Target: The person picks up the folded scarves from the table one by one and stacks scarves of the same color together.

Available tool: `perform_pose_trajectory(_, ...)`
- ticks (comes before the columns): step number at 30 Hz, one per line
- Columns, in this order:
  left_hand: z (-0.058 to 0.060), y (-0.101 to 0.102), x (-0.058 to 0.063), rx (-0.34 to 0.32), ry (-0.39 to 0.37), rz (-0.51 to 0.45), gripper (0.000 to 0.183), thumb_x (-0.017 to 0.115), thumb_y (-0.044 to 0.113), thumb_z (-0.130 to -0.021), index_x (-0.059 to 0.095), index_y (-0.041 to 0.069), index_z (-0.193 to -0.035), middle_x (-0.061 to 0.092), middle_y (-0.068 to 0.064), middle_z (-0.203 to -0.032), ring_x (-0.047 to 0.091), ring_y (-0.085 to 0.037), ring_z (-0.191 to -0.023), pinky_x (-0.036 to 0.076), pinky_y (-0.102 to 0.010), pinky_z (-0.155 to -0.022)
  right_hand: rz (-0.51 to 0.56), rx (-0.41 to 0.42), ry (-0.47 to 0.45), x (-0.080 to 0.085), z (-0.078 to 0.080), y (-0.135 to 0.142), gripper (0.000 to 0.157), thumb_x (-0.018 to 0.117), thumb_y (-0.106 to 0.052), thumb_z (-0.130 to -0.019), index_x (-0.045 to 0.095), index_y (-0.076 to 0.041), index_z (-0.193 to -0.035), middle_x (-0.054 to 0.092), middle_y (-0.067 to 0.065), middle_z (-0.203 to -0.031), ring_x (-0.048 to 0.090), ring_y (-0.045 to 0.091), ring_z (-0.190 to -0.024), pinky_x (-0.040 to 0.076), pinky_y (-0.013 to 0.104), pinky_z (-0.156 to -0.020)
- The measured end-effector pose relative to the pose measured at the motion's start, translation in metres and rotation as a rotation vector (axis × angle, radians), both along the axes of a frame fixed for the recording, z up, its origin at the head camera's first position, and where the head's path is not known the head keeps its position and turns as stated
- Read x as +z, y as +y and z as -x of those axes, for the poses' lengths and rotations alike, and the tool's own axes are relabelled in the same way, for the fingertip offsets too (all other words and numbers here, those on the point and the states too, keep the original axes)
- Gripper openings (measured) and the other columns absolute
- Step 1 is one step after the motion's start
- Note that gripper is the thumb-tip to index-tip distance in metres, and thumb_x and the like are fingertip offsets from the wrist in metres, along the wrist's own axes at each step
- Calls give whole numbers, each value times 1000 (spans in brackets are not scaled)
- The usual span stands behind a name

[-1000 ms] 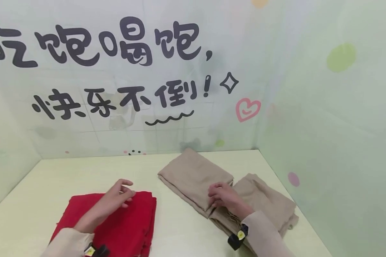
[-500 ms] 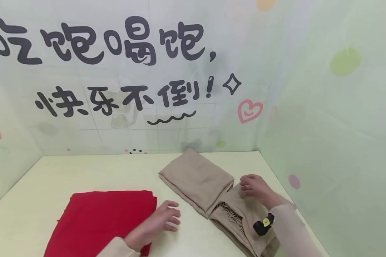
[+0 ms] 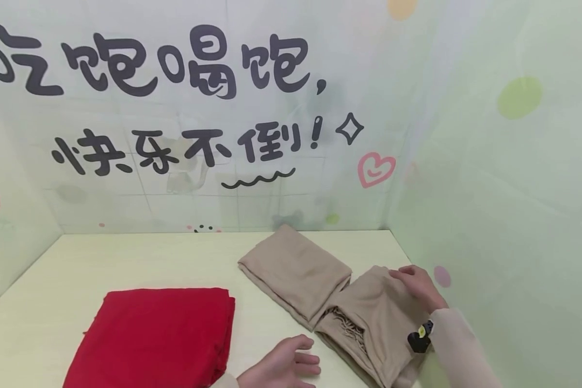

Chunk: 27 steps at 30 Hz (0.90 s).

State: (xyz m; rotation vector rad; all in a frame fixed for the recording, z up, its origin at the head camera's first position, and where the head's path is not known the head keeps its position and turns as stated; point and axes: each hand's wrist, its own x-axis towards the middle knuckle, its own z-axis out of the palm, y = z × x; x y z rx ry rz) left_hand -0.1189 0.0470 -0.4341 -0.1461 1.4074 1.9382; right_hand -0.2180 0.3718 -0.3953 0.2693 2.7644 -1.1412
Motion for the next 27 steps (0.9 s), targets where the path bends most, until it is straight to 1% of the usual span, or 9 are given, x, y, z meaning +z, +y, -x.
perform_pose_trajectory(4,-2,11,1,-18,-69,2,70,50,26,-92,20,-26,-130,42,-43,-118,37,-59,-123,30,-66,-102,-55,17,-17,-3,2,11,73,50,-48,-94,39,14,-131,41,35,-133,41,46,-121,38,55,-99)
perform_pose_trajectory(6,-3,17,-1,-14,-84,-4,74,50,26,-93,17,-27,-131,40,-45,-119,35,-60,-123,27,-66,-104,-72,23,-35,-6,2,16,77,51,-50,-93,37,15,-132,41,36,-133,41,47,-121,37,56,-100)
perform_pose_trajectory(8,-5,23,-3,-5,-103,-7,78,49,28,-93,12,-29,-131,36,-50,-122,35,-60,-123,28,-63,-106,-78,36,-64,-10,3,19,81,51,-52,-92,34,16,-134,38,37,-135,39,49,-123,36,57,-101)
perform_pose_trajectory(11,-8,33,-7,11,-115,7,79,48,31,-95,11,-26,-135,25,-53,-128,42,-59,-120,36,-57,-105,-59,59,-128,-15,3,23,88,50,-54,-91,25,16,-139,27,40,-140,30,53,-129,30,61,-104)
perform_pose_trajectory(16,-10,45,-7,41,-128,-13,82,46,35,-96,11,-32,-128,39,-50,-119,48,-55,-117,42,-52,-102,-16,113,-222,-18,0,23,96,53,-55,-89,13,14,-143,13,42,-144,15,57,-134,24,66,-105)
perform_pose_trajectory(19,-10,49,-7,65,-104,-21,83,47,35,-95,12,-34,-123,48,-46,-111,50,-55,-115,42,-52,-101,-10,120,-253,-21,-2,19,101,55,-55,-88,9,16,-143,9,42,-146,13,57,-134,24,67,-105)
perform_pose_trajectory(22,-9,52,-7,86,-73,-25,79,50,35,-94,18,-29,-128,54,-42,-107,54,-52,-113,44,-51,-100,-21,117,-275,-25,-3,13,101,54,-57,-87,13,17,-142,13,42,-146,21,56,-132,29,66,-102)
perform_pose_trajectory(25,-8,53,-9,86,-25,-28,70,50,35,-95,30,-22,-129,61,-35,-106,59,-45,-109,46,-48,-98,-24,110,-274,-29,-6,8,96,55,-57,-87,24,17,-139,32,39,-139,39,51,-124,39,59,-97)
perform_pose_trajectory(27,-7,53,-11,99,-5,-19,65,51,35,-94,37,-19,-126,65,-31,-104,63,-41,-106,48,-46,-96,-1,102,-274,-31,-9,4,88,57,-55,-86,35,16,-133,48,33,-127,53,42,-113,45,52,-92)
